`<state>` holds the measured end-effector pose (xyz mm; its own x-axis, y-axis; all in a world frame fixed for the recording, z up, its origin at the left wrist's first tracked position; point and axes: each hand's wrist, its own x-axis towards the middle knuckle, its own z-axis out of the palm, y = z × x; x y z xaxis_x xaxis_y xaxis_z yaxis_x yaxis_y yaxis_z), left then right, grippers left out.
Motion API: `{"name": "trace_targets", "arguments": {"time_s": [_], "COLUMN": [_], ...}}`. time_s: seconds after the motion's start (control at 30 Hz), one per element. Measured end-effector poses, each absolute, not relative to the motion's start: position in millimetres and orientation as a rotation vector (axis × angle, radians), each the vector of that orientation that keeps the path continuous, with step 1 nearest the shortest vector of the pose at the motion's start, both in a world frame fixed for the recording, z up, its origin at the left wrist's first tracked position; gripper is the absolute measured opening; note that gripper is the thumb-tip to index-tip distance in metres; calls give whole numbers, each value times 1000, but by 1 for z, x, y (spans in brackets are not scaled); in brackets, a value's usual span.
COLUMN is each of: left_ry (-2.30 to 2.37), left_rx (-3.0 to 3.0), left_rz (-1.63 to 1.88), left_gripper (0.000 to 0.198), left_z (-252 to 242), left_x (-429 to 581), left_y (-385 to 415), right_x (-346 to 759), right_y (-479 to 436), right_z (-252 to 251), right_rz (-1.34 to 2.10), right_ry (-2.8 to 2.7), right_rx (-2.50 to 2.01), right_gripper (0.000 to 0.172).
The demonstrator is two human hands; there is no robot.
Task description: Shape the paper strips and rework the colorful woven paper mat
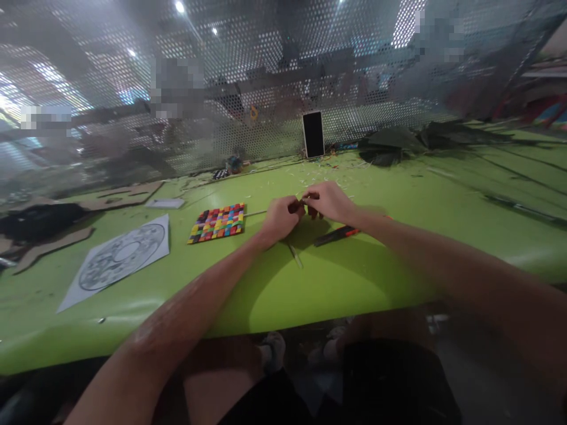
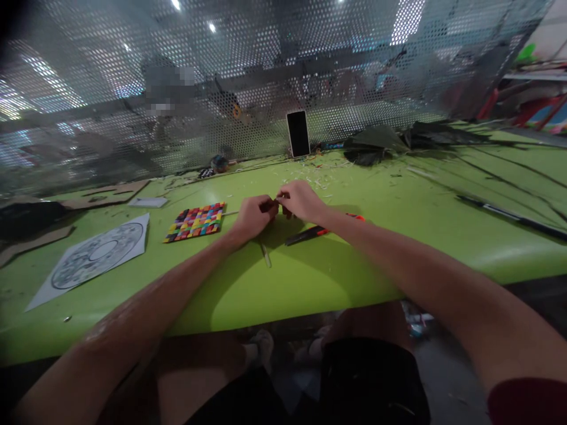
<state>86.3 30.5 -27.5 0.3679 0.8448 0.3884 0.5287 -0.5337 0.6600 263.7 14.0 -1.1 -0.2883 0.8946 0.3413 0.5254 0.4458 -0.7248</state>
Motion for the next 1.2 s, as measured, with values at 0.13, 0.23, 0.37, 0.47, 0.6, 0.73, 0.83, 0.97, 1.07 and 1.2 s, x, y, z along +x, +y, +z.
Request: {"name": "trace_targets", "arguments": {"time_s": [0.13,0.23,0.37,0.47,0.6,0.73,0.83,0.97,1.07,1.2], "left_ry": [1198,1221,1228,1216,1164,1027,962,846,780,782], "left_rx": [2216,2222,2235,2218,2032,1795,1644,1433,1357,1392], "left_rz": [975,975,966,945,844,807,812,773,777,776], "left_gripper": [17,19,20,17,16,19,20,14,13,11], "left_z": [-26,-24,-22,-21,-18,-17,-16,-12,-8,-8], "left_x": [86,85,84,83,81,78,76,74,73,73], "left_y": [29,29,31,33,33,34,35,33,30,29], "right_x": [266,268,269,271,277,281,281,278,276,272], "right_y": [16,16,17,19,24,25,23,21,20,20], "right_z": [2,5,7,5,4,7,12,17,16,12], "right_rz": [761,828,664,593,573,620,736,817,793,749], "right_ry": [-1974,-1981,-2054,-2105,-2144,-2186,-2194,-2152,-2069,-2055], "right_rx": [-1141,-1136,-1159,-1145,-1129,-1154,-1161,-1090,-1084,-1080], "right_gripper": [20,21,26,23,14,14,18,21,22,20]}}
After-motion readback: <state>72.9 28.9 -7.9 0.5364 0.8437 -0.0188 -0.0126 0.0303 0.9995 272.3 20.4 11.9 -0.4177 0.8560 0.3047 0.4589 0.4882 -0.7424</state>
